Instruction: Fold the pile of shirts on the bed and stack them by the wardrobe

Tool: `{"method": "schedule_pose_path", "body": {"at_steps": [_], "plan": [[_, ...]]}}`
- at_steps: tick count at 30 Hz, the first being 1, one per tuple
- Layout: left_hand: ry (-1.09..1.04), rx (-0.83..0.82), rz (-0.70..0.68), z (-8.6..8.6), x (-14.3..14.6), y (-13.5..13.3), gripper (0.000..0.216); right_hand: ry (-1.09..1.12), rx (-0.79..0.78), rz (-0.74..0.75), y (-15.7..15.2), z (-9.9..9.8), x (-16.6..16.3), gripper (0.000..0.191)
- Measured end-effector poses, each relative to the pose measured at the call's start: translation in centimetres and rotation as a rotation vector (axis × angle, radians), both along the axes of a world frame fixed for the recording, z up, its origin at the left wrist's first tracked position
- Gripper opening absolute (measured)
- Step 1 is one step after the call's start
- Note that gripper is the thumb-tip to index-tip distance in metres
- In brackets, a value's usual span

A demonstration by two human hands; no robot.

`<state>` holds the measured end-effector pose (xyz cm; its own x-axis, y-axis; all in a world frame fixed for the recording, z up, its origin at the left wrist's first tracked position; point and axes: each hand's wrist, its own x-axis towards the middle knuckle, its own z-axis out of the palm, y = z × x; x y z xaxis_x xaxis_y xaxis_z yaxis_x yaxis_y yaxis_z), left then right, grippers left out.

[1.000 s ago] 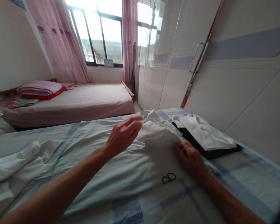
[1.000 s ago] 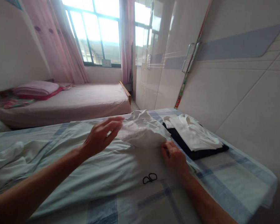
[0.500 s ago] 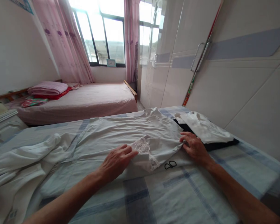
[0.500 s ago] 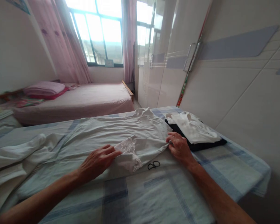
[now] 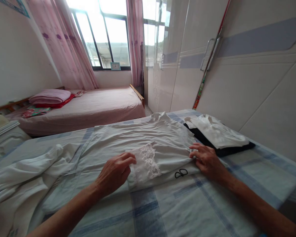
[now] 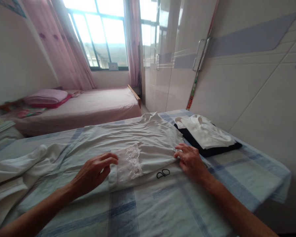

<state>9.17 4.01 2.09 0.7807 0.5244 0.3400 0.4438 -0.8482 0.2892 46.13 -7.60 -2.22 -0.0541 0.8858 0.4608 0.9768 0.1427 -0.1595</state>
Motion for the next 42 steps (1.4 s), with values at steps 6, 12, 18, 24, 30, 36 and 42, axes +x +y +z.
{"method": "schedule_pose_path", "body": {"at_steps": [6, 12, 18, 24, 30, 36, 42], "plan": [[0.059, -0.150, 0.248, 2.0, 7.4, 4.4, 0.032, 0.199, 0.096, -0.153, 2.4, 1.6, -0.9, 0.023], [0.154, -0.220, 0.327, -0.3, 13.3, 6.9, 0.044, 0.080, 0.049, -0.369, 3.7, -1.7, -0.5, 0.027], [0.184, -0.212, 0.434, -1.2, 15.3, 7.0, 0.028, 0.093, -0.018, -0.395, 3.4, -2.8, 0.4, 0.017], [0.138, -0.004, 0.282, -0.7, 12.2, 3.2, 0.034, -0.077, 0.124, -0.343, 3.1, -0.5, -1.6, 0.035], [0.301, 0.095, 0.187, -3.9, 5.4, -1.0, 0.064, -0.152, -0.126, -0.107, 2.6, -1.1, -3.9, 0.055], [0.345, 0.049, 0.258, -3.6, 4.3, -1.1, 0.067, 0.064, -0.145, -0.171, 2.5, -1.5, 0.9, 0.045], [0.200, 0.110, 0.121, -2.2, 6.8, -1.0, 0.043, 0.126, -0.165, -0.303, 2.8, 0.9, 3.8, 0.027]]}}
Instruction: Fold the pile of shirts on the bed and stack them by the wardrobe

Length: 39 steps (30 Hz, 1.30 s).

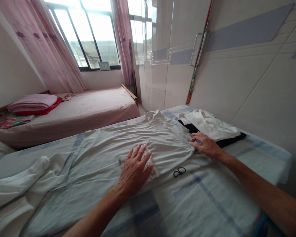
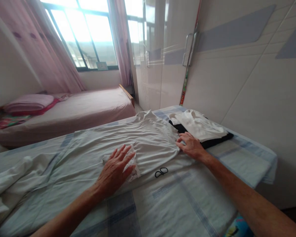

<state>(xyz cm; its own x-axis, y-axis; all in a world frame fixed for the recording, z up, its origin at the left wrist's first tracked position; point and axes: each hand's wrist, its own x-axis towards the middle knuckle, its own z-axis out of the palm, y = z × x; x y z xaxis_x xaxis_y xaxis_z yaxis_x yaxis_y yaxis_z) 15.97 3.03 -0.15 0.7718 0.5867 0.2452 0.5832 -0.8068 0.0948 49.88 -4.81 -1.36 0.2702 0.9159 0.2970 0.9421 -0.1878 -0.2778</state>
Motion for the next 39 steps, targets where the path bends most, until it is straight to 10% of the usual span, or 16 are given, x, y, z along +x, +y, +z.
{"method": "schedule_pose_path", "body": {"at_steps": [7, 19, 24, 30, 39], "plan": [[0.042, -0.081, -0.053, -2.6, 0.2, 0.1, 0.061, 0.185, 0.057, -0.002, 0.5, -2.2, 0.6, 0.026], [-0.003, -0.216, -0.016, -0.4, 0.2, 0.0, 0.058, -0.092, 0.070, 0.006, 0.3, -1.2, -0.5, 0.024], [-0.026, -0.171, 0.148, 2.0, -1.3, 4.7, 0.045, -0.094, 0.096, 0.281, 4.3, 2.2, -3.2, 0.036], [0.079, -0.130, 0.246, -0.3, -5.7, 10.6, 0.046, -0.145, -0.024, 0.529, 11.3, 1.7, -8.2, 0.045], [0.004, -0.002, 0.233, -1.2, -5.6, 12.4, 0.041, -0.241, -0.058, 0.389, 18.5, 0.9, -8.5, 0.038]]}}
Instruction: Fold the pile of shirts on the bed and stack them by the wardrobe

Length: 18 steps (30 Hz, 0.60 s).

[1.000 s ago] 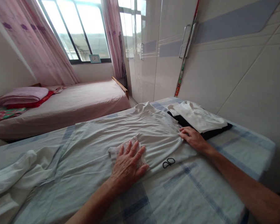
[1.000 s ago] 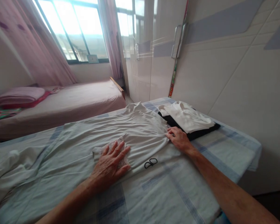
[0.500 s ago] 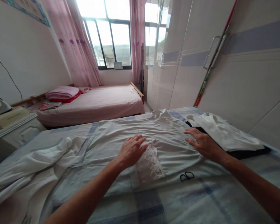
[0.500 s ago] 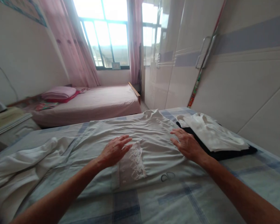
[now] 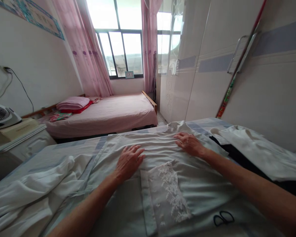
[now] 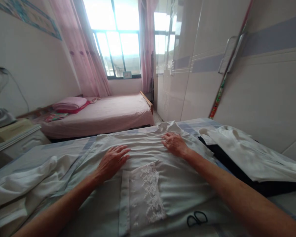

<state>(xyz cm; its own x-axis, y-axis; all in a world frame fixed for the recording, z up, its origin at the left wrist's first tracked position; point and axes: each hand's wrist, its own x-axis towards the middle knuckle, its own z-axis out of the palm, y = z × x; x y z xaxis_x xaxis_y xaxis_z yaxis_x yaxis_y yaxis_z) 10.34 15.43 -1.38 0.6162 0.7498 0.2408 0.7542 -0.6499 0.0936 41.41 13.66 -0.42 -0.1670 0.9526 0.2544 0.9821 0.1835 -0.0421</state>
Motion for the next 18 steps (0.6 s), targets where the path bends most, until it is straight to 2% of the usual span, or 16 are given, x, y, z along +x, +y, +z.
{"method": "schedule_pose_path", "body": {"at_steps": [2, 4, 9, 15, 18], "plan": [[-0.005, 0.015, -0.038, -0.1, 0.9, -0.2, 0.040, -0.002, -0.015, 0.114, 1.5, 0.0, -1.9, 0.036], [0.016, -0.031, -0.045, -0.4, 1.4, -0.3, 0.043, -0.003, -0.065, 0.159, 3.3, -0.2, -3.5, 0.037], [0.023, -0.085, -0.034, -0.6, 1.4, 0.6, 0.045, 0.013, -0.087, 0.044, 7.4, -0.7, -4.8, 0.041], [0.084, -0.115, 0.092, -0.5, -0.4, 5.7, 0.048, 0.023, -0.130, 0.170, 7.4, -0.9, -5.3, 0.042], [0.081, -0.102, 0.207, -0.9, -1.8, 8.7, 0.050, 0.043, -0.095, 0.034, 7.6, -0.5, -3.4, 0.043]]}}
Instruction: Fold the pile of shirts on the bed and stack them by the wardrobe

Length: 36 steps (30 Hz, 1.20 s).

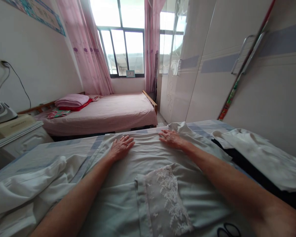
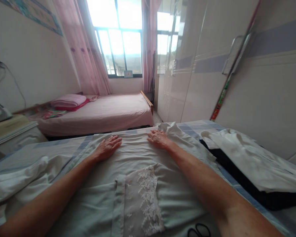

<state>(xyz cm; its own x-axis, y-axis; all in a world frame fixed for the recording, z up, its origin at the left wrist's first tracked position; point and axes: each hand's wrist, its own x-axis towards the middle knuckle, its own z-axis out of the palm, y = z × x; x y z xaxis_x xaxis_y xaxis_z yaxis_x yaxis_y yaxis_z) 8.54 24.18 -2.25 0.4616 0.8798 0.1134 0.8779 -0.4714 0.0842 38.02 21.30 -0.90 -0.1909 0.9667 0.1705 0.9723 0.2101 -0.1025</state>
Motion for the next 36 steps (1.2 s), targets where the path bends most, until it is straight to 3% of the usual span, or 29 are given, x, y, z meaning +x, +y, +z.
{"method": "schedule_pose_path", "body": {"at_steps": [4, 7, 14, 17, 21, 25, 29, 32, 36], "plan": [[0.015, 0.083, 0.153, 0.0, -1.4, 3.1, 0.046, 0.043, 0.136, -0.338, 1.1, 0.9, 5.3, 0.047], [0.033, 0.111, 0.183, 0.2, -1.8, 4.7, 0.050, 0.069, 0.114, -0.499, 1.8, 0.7, 8.8, 0.048], [0.141, 0.021, 0.153, 1.4, -2.5, 6.8, 0.051, 0.093, -0.048, -0.522, 3.0, -0.4, 10.9, 0.039], [0.179, 0.047, 0.185, 2.1, -2.8, 6.8, 0.048, 0.113, -0.067, -0.543, 3.2, 0.2, 10.3, 0.039], [0.198, 0.143, 0.200, 3.4, -3.4, 5.6, 0.028, 0.153, -0.002, -0.555, 2.0, 2.4, 9.4, 0.038], [0.165, 0.285, 0.154, 6.1, -4.9, 2.4, 0.025, 0.296, 0.232, -0.455, -2.4, 5.7, 9.2, 0.031], [0.123, 0.486, 0.020, 7.7, -8.5, -3.6, 0.025, 0.423, 0.396, -0.345, -10.5, 7.8, 9.5, 0.018], [0.088, 0.602, -0.131, 6.2, -12.1, -8.4, 0.023, 0.476, 0.342, -0.311, -16.9, 6.3, 9.2, 0.018], [0.085, 0.489, -0.271, 2.4, -15.0, -12.4, 0.032, 0.513, 0.166, -0.268, -22.3, 2.3, 8.1, 0.041]]}}
